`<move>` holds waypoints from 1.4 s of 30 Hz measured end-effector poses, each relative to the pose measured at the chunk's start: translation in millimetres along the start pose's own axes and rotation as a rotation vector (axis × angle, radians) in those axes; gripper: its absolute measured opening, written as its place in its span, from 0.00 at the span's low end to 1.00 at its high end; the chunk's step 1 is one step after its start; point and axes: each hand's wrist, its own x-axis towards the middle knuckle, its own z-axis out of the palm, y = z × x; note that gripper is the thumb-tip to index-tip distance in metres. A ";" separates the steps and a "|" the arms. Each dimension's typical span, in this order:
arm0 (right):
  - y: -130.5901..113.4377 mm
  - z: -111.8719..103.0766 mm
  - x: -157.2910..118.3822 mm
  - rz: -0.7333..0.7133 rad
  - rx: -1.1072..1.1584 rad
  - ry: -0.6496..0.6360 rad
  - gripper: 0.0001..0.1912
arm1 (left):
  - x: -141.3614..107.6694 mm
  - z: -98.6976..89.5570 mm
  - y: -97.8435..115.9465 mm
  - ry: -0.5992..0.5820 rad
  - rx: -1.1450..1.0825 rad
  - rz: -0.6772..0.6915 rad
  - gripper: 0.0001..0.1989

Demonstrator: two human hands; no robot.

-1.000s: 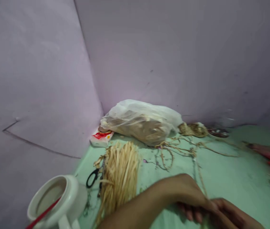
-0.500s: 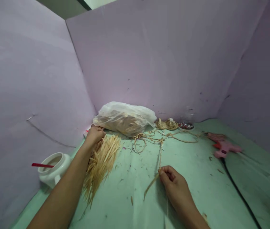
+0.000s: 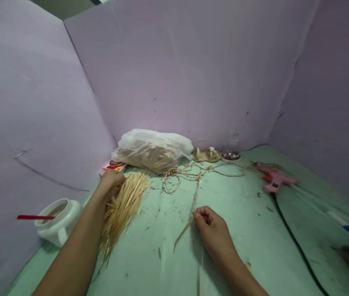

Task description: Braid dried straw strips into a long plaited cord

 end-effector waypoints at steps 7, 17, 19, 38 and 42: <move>-5.0 -2.4 -1.3 0.070 0.091 -0.047 0.11 | -56.5 -33.4 68.7 0.044 -0.545 0.162 0.06; -5.3 -6.5 0.1 0.081 0.216 -0.111 0.11 | -141.4 43.7 127.7 -0.750 -0.448 0.189 0.04; -5.7 -6.2 0.3 0.076 0.206 -0.112 0.10 | -142.8 63.9 123.5 -0.826 -0.440 0.099 0.02; -9.4 -5.5 -0.3 0.072 0.204 -0.076 0.06 | -136.4 80.8 113.2 -0.992 -0.602 -0.015 0.05; -9.1 -5.6 -0.3 0.088 0.183 -0.068 0.07 | -134.3 77.1 114.4 -0.973 -0.610 -0.071 0.03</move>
